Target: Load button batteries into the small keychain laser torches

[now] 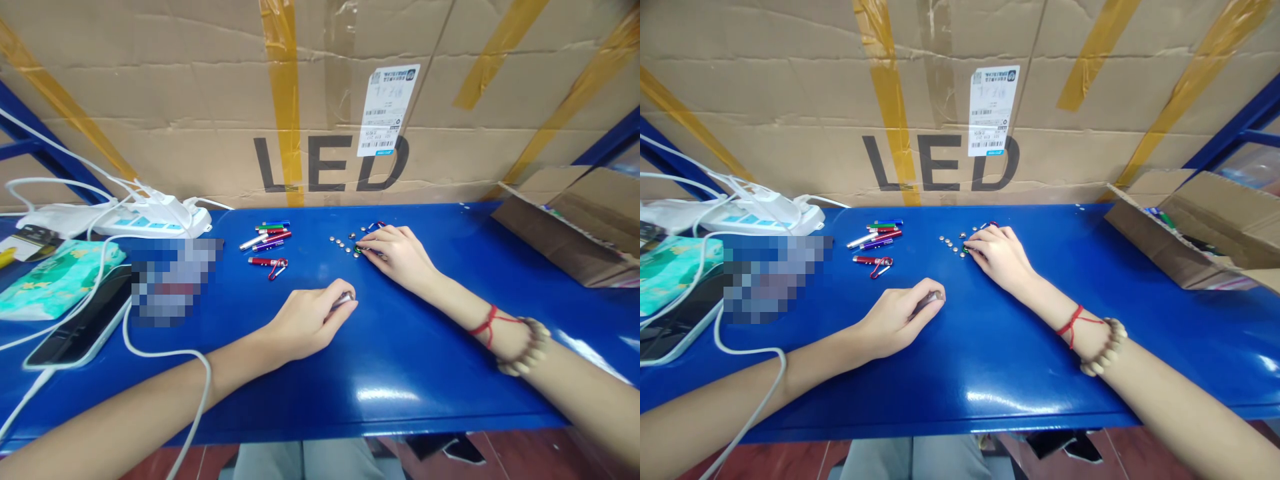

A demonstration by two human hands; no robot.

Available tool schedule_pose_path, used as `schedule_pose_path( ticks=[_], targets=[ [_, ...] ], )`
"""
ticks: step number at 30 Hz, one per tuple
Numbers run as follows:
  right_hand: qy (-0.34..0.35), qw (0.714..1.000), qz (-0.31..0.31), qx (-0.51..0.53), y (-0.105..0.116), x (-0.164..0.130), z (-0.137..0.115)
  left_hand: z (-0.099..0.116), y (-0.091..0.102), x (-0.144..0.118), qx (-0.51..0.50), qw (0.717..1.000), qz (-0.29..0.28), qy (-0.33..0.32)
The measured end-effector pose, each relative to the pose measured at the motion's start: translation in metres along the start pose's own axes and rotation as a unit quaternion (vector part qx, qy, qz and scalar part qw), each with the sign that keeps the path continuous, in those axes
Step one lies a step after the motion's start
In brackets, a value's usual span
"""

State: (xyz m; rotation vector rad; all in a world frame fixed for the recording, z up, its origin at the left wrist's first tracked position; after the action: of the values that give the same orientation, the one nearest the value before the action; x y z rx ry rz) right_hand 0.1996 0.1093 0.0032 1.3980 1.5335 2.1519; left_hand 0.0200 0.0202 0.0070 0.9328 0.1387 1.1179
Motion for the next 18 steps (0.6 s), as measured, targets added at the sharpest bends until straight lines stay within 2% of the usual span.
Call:
schedule_pose_path(
  ticks=[18],
  targets=[
    [-0.010, 1.000, -0.025, 0.014, 0.0005, 0.0012, -0.0026, 0.0017, 0.0013, -0.0012, 0.000, 1.000, 0.000, 0.003]
  ],
)
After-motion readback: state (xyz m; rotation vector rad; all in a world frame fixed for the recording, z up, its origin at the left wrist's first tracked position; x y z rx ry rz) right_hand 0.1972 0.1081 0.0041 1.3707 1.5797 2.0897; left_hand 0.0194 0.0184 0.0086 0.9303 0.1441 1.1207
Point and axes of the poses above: each hand's wrist, its own x-axis towards the middle knuckle, its own y-axis out of the back of the hand, z = x × y, the point moved 3 cm from there along x, towards the middle knuckle, and after that the axes turned 6 degrees about z, right-handed, at the moved point
